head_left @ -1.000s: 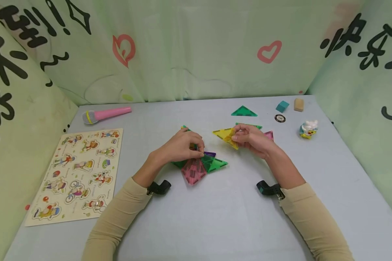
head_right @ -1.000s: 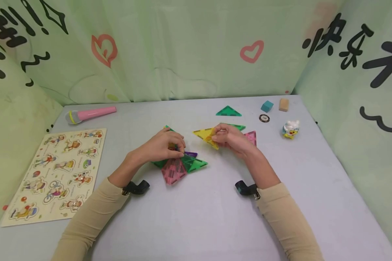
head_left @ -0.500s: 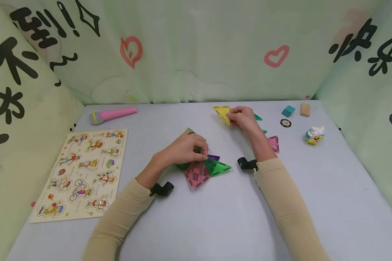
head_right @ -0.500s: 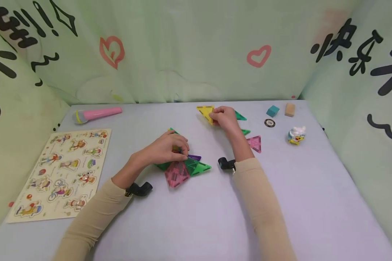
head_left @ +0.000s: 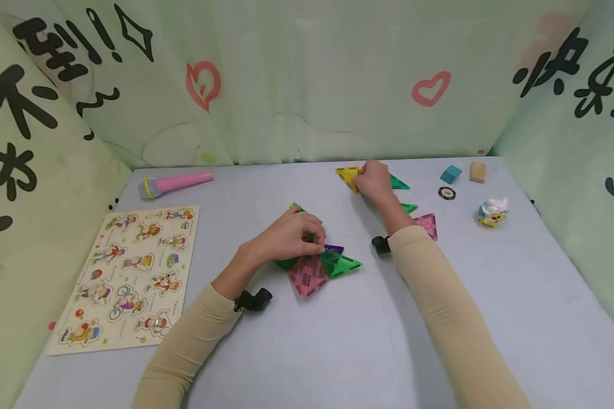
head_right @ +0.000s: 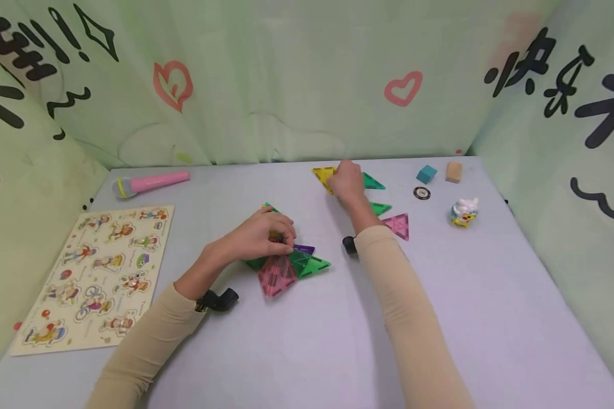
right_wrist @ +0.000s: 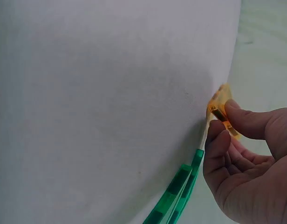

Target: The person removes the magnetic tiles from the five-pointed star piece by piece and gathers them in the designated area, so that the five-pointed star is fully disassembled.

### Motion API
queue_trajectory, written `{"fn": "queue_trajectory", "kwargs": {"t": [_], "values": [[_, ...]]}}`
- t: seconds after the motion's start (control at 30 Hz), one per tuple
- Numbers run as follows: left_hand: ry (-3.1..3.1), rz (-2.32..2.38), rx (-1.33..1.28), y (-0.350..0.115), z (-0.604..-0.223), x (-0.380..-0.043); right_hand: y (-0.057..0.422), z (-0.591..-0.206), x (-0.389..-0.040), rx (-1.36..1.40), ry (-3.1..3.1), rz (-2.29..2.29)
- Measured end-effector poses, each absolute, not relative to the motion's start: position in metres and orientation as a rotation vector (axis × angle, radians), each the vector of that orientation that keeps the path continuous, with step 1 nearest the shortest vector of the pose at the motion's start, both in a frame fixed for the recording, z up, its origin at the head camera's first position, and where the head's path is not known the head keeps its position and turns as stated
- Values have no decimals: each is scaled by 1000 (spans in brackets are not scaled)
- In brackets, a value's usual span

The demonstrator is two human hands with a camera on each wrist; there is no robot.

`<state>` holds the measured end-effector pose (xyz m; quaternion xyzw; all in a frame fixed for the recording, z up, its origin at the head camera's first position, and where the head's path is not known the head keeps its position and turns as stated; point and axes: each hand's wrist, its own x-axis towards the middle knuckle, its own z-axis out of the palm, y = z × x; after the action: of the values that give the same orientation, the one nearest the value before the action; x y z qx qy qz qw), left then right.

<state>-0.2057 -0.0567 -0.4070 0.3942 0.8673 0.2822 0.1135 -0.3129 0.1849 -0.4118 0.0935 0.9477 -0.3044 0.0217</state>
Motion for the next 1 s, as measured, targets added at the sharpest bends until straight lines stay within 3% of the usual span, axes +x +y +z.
{"fn": "queue_trajectory", "kwargs": {"t": [0.27, 0.53, 1.0], "values": [[2537, 834, 1185, -54, -407, -204, 190, -412, -303, 253, 2960, -968], [2559, 814, 1181, -54, -408, -205, 203, -391, -265, 123, 2760, -1292], [2560, 815, 1194, -57, -407, -206, 212, -396, -204, -414, 2267, -1126]]}}
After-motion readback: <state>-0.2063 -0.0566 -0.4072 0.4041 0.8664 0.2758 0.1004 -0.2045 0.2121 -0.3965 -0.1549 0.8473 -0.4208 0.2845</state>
